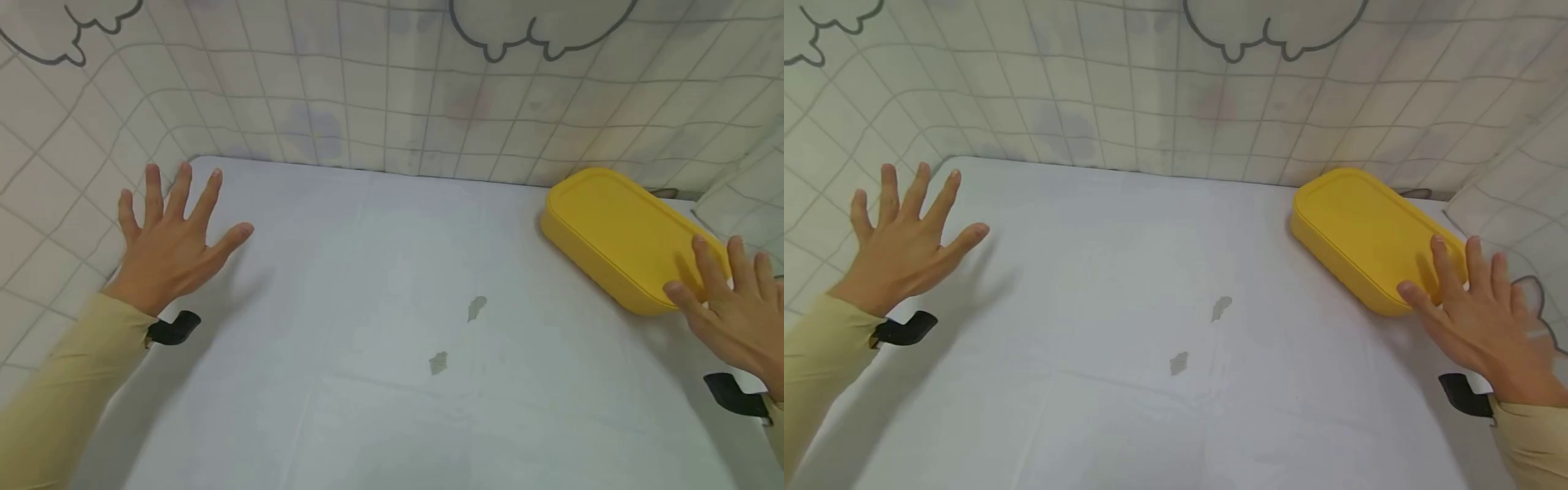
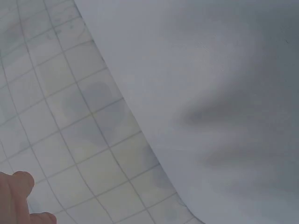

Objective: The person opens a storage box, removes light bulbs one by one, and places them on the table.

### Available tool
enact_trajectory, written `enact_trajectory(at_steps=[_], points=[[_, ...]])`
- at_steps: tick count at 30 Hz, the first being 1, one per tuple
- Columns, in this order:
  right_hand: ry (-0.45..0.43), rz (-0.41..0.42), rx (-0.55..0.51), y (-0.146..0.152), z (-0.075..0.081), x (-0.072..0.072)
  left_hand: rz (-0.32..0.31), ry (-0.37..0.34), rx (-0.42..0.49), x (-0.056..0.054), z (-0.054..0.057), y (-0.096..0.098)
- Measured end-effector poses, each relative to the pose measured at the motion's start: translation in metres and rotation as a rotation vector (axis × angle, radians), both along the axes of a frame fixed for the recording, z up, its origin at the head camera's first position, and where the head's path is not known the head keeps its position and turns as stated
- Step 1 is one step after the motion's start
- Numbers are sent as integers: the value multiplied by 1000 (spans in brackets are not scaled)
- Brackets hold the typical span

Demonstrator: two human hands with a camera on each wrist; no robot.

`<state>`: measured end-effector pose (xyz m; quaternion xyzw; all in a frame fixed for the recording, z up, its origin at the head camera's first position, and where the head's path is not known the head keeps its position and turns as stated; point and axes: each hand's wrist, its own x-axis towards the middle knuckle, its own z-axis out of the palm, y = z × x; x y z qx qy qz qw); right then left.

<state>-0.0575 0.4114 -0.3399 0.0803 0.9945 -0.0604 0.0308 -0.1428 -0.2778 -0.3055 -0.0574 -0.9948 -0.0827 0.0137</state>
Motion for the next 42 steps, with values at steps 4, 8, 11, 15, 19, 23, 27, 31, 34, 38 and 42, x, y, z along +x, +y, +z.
enact_trajectory(at_steps=[4,8,11,15,19,23,27,31,34,38,42], points=[[7,-15,-30,3,-2,0,-10,19,8,-4,-1,10],[-5,-20,-74,8,-4,-2,-21,35,23,-8,-1,18],[-8,-31,-94,11,-6,-6,-25,41,29,-9,-1,23],[12,-53,-100,15,-9,-12,-36,47,28,-12,-3,31],[35,-96,-127,15,-10,-18,-53,50,28,-16,-5,40],[33,-210,-148,11,-8,-23,-73,42,30,-21,-5,54],[4,-310,-169,9,-5,-27,-95,34,31,-26,-4,68],[-49,-338,-183,9,-3,-33,-115,34,32,-32,-3,82],[-102,-351,-189,9,-2,-37,-130,41,32,-36,-2,92],[-140,-396,-198,7,-2,-40,-151,46,34,-39,-2,104],[-162,-429,-183,5,-1,-42,-173,50,35,-41,-2,116]])
